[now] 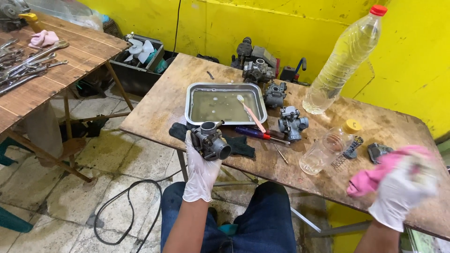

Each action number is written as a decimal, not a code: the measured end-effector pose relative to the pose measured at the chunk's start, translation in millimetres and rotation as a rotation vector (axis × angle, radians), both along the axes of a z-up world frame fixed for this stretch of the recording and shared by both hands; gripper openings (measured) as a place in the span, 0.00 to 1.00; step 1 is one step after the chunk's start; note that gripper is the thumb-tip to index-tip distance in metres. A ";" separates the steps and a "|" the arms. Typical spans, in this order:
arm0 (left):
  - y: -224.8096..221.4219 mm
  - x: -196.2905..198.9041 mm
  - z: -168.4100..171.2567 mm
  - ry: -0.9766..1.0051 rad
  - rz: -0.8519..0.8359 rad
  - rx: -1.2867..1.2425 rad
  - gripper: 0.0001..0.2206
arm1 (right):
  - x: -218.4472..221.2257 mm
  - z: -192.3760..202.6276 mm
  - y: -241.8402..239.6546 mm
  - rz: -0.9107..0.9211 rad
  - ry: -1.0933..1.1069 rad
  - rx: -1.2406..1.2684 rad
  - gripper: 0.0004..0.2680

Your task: The person pours a clear liquid from a plastic bottle into a carburetor held over a metal tray, then wipes the carburetor with a pink cloth. The person continues to wipe and rotate the carburetor, handling it with gloved hands.

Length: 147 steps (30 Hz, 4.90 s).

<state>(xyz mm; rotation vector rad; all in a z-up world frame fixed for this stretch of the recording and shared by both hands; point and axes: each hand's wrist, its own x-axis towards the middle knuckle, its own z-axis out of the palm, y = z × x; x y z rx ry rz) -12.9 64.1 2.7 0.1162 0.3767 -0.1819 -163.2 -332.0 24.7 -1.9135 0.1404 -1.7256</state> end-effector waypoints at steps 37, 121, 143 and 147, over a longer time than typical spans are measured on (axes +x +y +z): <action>-34.9 40.1 -40.3 -0.816 0.570 1.450 0.18 | 139.8 -55.8 224.3 0.347 0.846 -0.280 0.12; -4.6 51.4 -40.2 -0.894 0.149 0.964 0.50 | 164.0 58.2 228.4 1.085 1.068 0.037 0.33; 60.7 109.3 50.1 -0.511 -0.412 1.871 0.32 | 136.5 -54.1 233.2 0.425 0.803 0.083 0.29; 48.2 130.7 74.6 -0.469 -0.562 2.189 0.25 | 139.2 -62.1 231.5 0.444 0.659 -0.016 0.29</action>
